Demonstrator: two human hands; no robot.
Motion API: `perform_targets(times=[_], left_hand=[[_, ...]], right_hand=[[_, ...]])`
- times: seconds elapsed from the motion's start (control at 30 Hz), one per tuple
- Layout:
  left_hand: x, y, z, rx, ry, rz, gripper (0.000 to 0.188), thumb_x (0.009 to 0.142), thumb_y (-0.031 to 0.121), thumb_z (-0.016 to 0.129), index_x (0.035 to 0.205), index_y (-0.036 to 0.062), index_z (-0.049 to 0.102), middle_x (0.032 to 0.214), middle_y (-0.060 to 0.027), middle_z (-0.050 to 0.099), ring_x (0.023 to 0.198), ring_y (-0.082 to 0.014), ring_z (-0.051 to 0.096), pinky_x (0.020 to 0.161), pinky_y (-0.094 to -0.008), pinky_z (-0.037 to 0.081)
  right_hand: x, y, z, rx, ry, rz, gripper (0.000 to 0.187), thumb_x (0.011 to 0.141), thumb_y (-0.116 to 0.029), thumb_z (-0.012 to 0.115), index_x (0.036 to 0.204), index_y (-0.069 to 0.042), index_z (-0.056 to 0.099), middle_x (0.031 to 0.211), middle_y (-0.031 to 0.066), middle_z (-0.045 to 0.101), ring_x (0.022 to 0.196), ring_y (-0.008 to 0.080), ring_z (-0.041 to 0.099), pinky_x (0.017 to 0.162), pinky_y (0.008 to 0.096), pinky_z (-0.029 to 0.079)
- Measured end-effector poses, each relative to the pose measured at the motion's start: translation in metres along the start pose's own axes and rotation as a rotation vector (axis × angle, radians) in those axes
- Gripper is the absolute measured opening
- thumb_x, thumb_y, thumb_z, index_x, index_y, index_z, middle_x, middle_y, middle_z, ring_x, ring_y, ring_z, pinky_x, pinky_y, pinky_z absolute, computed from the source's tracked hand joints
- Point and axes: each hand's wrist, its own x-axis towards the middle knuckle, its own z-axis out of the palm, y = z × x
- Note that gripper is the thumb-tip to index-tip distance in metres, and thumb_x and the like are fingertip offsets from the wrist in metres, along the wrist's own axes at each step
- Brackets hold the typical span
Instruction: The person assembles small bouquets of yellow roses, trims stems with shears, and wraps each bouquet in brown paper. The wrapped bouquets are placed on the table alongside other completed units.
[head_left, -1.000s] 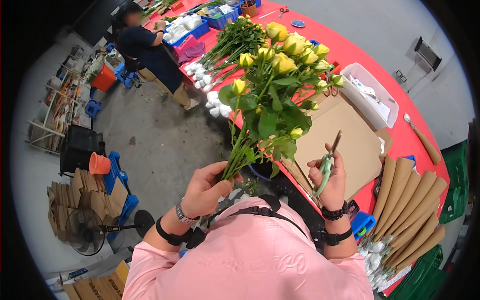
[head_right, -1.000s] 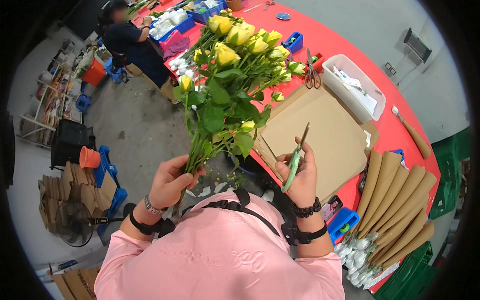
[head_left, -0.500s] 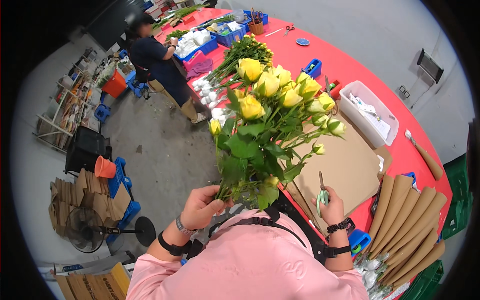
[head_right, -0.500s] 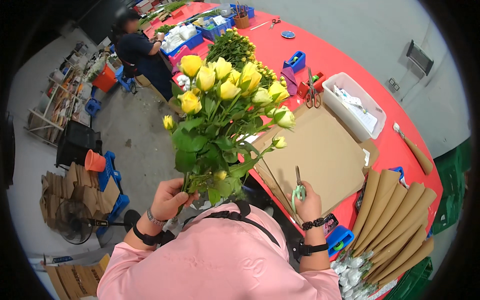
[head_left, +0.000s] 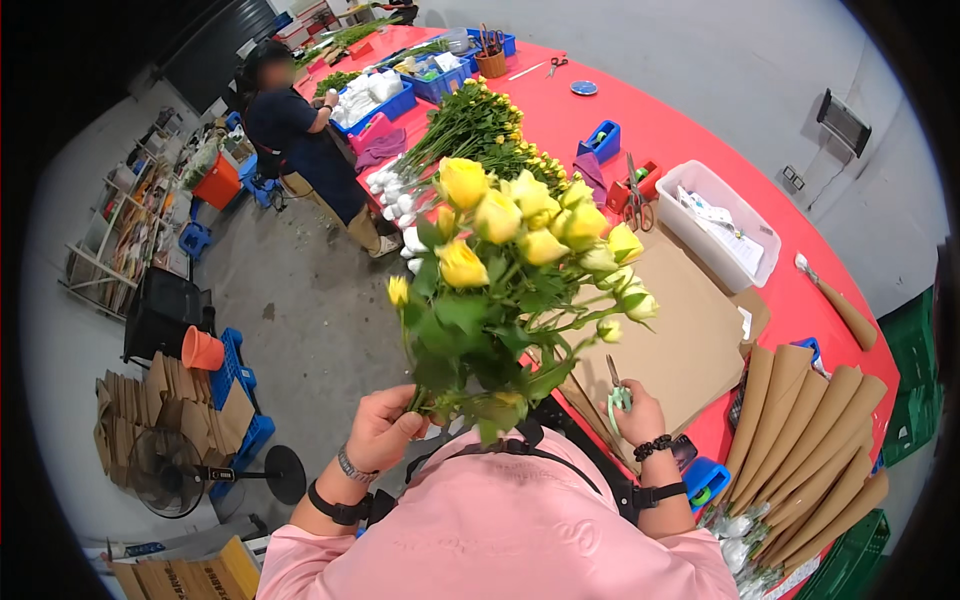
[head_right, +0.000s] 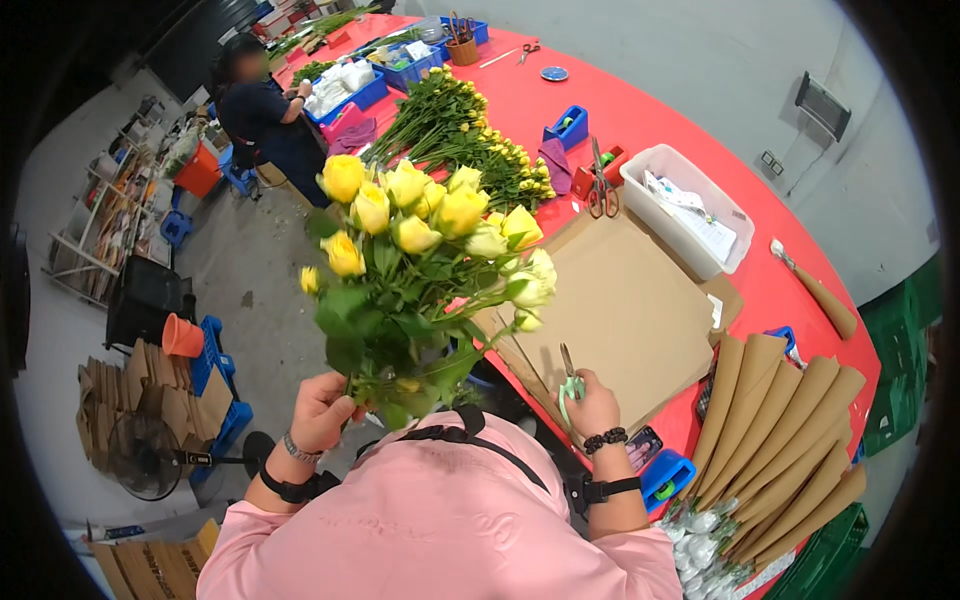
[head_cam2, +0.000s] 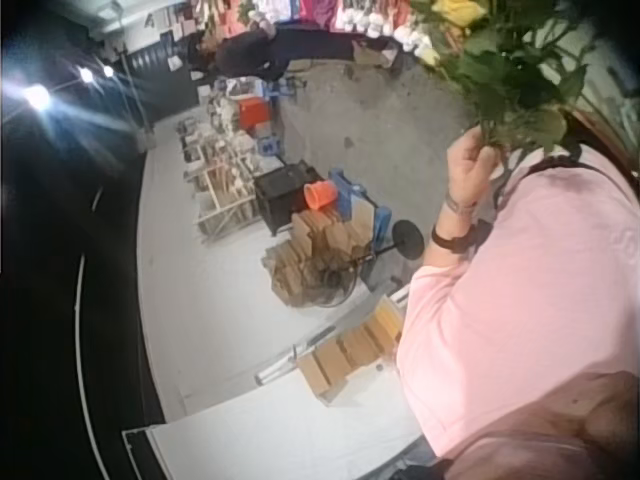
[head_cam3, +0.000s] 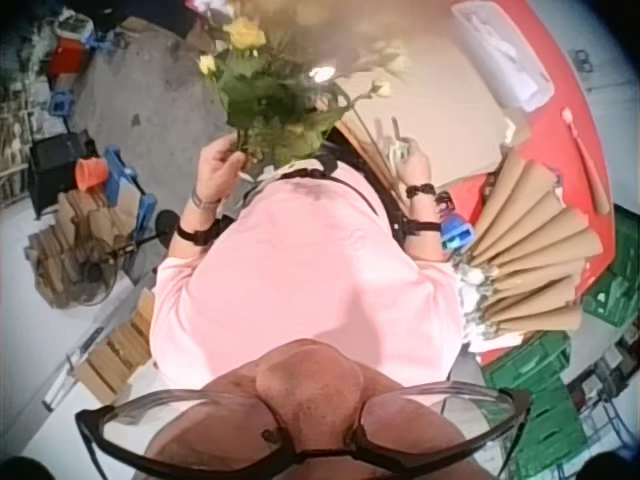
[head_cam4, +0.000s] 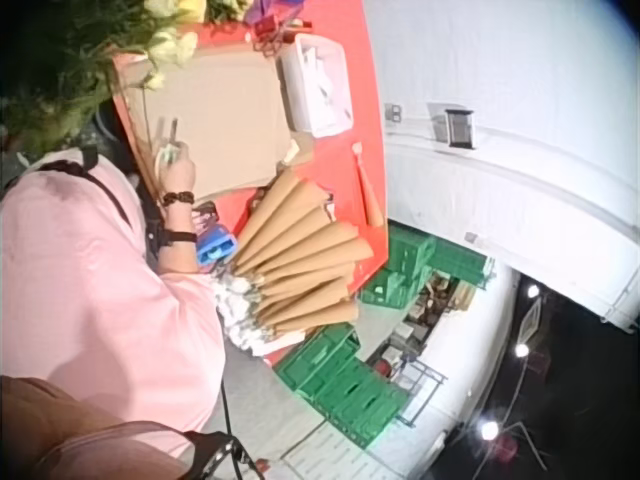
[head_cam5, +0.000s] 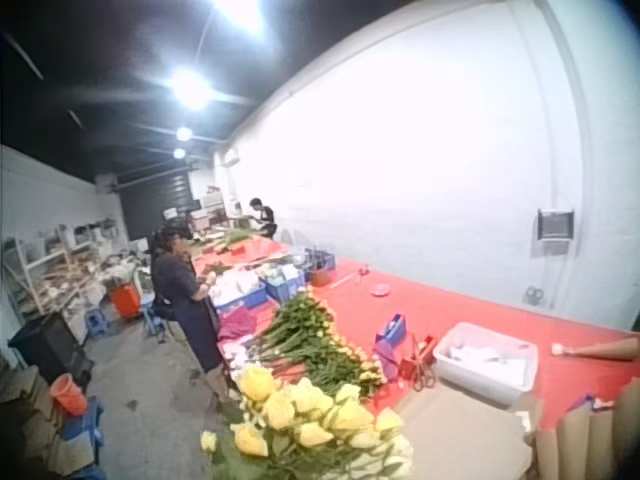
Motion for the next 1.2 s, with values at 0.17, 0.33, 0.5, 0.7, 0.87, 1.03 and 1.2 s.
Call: perform_targets(times=[0.17, 0.33, 0.5, 0.7, 0.87, 1.03, 1.2], left_hand=[[0.001, -0.008, 0.001, -0.146, 0.019, 0.008, 0.037, 0.103, 0.019, 0.060, 0.133, -0.0043, 0.058, 0.098, -0.0093, 0.070, 0.074, -0.0125, 0.061, 0.065, -0.0257, 0.050], [0.005, -0.006, 0.002, -0.286, 0.011, -0.237, 0.046, 0.097, 0.034, 0.070, 0.125, -0.0016, 0.064, 0.092, -0.0095, 0.070, 0.070, -0.0198, 0.063, 0.063, -0.0314, 0.048], [0.011, -0.003, 0.008, -0.234, 0.096, -0.224, 0.044, 0.098, 0.030, 0.057, 0.125, -0.0053, 0.062, 0.081, -0.0097, 0.064, 0.060, -0.0176, 0.054, 0.056, -0.0299, 0.041], [0.015, -0.002, 0.012, -0.311, 0.144, -0.190, 0.042, 0.100, 0.028, 0.056, 0.123, -0.0060, 0.063, 0.081, -0.0113, 0.066, 0.056, -0.0159, 0.053, 0.050, -0.0280, 0.040], [0.015, -0.003, 0.001, -0.067, 0.102, -0.215, 0.038, 0.099, 0.025, 0.065, 0.124, -0.0036, 0.064, 0.089, -0.0168, 0.073, 0.058, -0.0172, 0.061, 0.050, -0.0283, 0.045], [0.024, -0.010, -0.018, -0.195, 0.038, -0.184, 0.032, 0.103, 0.018, 0.059, 0.128, -0.0017, 0.063, 0.097, -0.0176, 0.075, 0.061, -0.0152, 0.066, 0.051, -0.0258, 0.048], [0.049, -0.011, -0.051, -0.268, -0.021, -0.193, 0.031, 0.107, 0.018, 0.055, 0.129, -0.0024, 0.062, 0.099, -0.0181, 0.075, 0.059, -0.0134, 0.064, 0.052, -0.0253, 0.049]], right_hand=[[-0.005, 0.000, -0.005, -0.008, -0.027, 0.028, 0.062, 0.081, -0.044, 0.084, 0.124, -0.005, 0.063, 0.094, 0.0225, 0.074, 0.090, 0.0408, 0.073, 0.079, 0.0470, 0.058], [-0.011, 0.007, -0.003, 0.002, -0.001, 0.025, 0.062, 0.081, -0.047, 0.083, 0.125, -0.007, 0.063, 0.094, 0.0250, 0.073, 0.092, 0.0455, 0.070, 0.079, 0.0513, 0.056], [-0.011, 0.012, 0.001, 0.019, -0.014, 0.047, 0.060, 0.081, -0.041, 0.086, 0.123, -0.005, 0.065, 0.092, 0.0221, 0.073, 0.088, 0.0405, 0.072, 0.078, 0.0458, 0.057], [-0.008, 0.018, 0.001, 0.005, -0.024, 0.069, 0.059, 0.080, -0.039, 0.086, 0.124, -0.005, 0.065, 0.093, 0.0229, 0.073, 0.088, 0.0410, 0.072, 0.078, 0.0460, 0.058], [-0.004, 0.015, 0.006, -0.030, -0.007, 0.094, 0.058, 0.081, -0.039, 0.085, 0.122, -0.004, 0.065, 0.092, 0.0253, 0.073, 0.088, 0.0443, 0.072, 0.077, 0.0482, 0.057], [0.008, -0.004, 0.015, -0.009, 0.021, 0.136, 0.055, 0.081, -0.038, 0.082, 0.120, -0.003, 0.065, 0.090, 0.0260, 0.072, 0.087, 0.0452, 0.071, 0.077, 0.0499, 0.057], [0.045, -0.040, 0.031, -0.101, 0.011, -0.005, 0.043, 0.084, -0.031, 0.075, 0.116, -0.003, 0.068, 0.088, 0.0269, 0.072, 0.085, 0.0457, 0.070, 0.078, 0.0517, 0.057]])
